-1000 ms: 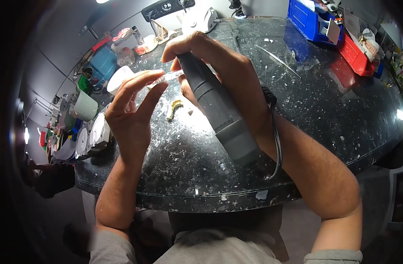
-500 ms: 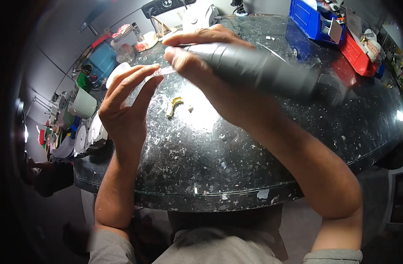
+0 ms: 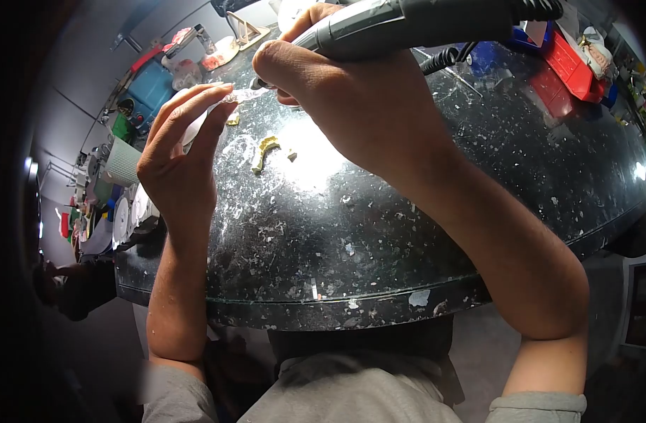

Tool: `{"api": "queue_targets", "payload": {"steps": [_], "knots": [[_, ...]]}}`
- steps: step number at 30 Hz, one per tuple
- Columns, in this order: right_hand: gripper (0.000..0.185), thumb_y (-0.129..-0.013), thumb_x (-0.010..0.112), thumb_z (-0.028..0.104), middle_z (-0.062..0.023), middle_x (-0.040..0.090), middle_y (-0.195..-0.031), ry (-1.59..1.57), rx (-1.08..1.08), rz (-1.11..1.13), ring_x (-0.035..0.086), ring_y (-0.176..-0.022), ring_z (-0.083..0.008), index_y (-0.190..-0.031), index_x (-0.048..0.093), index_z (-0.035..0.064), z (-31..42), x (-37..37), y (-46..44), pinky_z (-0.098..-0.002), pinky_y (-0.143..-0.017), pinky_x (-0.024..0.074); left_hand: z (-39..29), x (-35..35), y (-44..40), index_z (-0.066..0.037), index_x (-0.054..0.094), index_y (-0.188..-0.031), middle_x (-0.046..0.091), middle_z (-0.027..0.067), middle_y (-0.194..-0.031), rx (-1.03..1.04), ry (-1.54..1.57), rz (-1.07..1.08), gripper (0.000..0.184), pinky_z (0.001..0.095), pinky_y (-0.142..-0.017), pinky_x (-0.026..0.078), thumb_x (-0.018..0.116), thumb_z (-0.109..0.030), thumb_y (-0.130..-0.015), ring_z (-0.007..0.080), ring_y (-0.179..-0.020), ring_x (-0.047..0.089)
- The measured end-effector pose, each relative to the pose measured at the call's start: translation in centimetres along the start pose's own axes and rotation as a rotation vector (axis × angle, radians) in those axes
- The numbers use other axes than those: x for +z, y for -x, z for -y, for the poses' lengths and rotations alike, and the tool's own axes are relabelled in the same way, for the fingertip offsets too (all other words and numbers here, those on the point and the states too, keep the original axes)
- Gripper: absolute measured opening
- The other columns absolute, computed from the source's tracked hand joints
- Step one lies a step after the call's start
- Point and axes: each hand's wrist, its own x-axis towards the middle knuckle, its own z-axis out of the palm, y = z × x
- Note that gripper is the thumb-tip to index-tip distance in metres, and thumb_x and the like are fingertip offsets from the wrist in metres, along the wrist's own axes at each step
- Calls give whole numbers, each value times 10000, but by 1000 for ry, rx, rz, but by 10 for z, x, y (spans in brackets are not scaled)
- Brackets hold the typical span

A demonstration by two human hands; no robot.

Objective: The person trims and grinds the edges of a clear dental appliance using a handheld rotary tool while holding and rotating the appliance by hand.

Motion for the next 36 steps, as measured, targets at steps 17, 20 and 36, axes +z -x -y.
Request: {"api": "queue_targets", "payload": {"steps": [17, 20, 36], "knots": [[127, -876, 677, 150, -30, 644, -812, 2, -51, -42, 587, -729, -91, -903, 627, 36, 6, 3, 4, -247, -664, 482, -2, 1, 2, -61, 774, -1002, 742, 76, -982, -79, 30, 13, 243, 283, -825, 530, 794, 31, -777, 162, -915, 692], [182, -889, 669, 187, -51, 649, -874, -131, -2, 99, 608, -813, -116, -984, 610, 42, -2, -12, -3, -266, -733, 499, -1, 0, 2, -61, 773, -994, 742, 72, -982, -70, 21, 23, 240, 278, -823, 531, 793, 35, -776, 161, -916, 692], [362, -830, 759, 25, -30, 711, -921, 33, -368, 256, 691, -884, -101, -1173, 668, 93, -25, 0, -9, -264, -839, 578, -12, 0, -1, -58, 769, -1027, 740, 105, -1060, -75, 125, 30, 218, 302, -867, 542, 753, 27, -826, 191, -989, 697]]}}
